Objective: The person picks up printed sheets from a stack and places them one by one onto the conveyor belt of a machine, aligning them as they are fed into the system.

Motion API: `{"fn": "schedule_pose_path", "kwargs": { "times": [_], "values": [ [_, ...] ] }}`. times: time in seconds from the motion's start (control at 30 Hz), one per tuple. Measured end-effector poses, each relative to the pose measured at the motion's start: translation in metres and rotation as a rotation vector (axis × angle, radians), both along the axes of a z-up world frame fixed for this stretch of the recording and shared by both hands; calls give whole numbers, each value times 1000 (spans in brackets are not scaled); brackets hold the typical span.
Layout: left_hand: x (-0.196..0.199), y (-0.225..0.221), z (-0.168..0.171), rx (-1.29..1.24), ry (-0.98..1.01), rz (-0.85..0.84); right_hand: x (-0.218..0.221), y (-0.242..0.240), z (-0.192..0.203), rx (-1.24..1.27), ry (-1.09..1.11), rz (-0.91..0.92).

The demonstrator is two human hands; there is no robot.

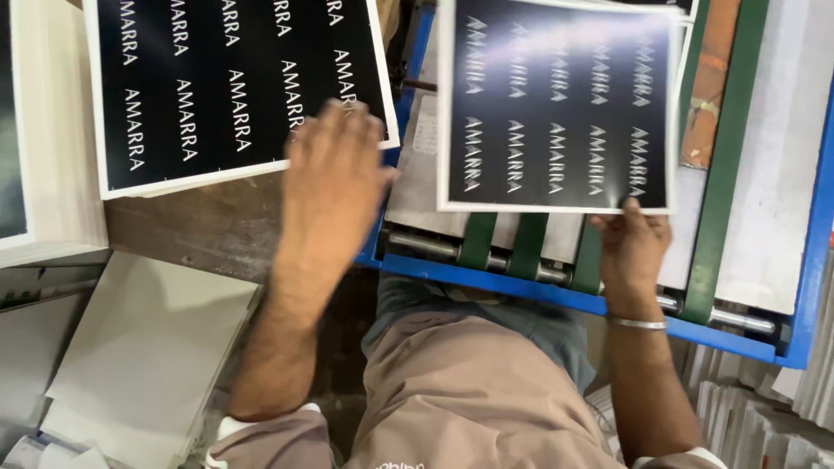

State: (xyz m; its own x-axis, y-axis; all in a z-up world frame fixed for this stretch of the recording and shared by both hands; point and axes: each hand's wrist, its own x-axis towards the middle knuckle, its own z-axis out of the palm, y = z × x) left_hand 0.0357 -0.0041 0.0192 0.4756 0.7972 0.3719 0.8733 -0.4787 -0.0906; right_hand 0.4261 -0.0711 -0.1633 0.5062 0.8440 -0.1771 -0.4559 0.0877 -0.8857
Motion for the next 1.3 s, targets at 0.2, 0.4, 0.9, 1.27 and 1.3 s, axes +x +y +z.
{"fn": "schedule_pose_path", "kwargs": {
  "times": [0.2, 0.4, 0.9, 1.27, 1.3],
  "values": [
    [-30, 13, -9, 152, 130, 17, 52, -37, -47, -87, -31, -204],
    [-30, 10, -6, 173, -26, -52, 32, -98, -72, -194, -41, -187],
    [-81, 27, 21, 200, -250, 12, 7, -98, -71, -181, 44, -73],
    [-53, 86, -9, -17, -246, 7, 9, -59, -56, -186, 150, -17],
    [-54, 85, -10, -19, -245, 1, 9, -55, -57, -178, 174, -6]
  ]
}}
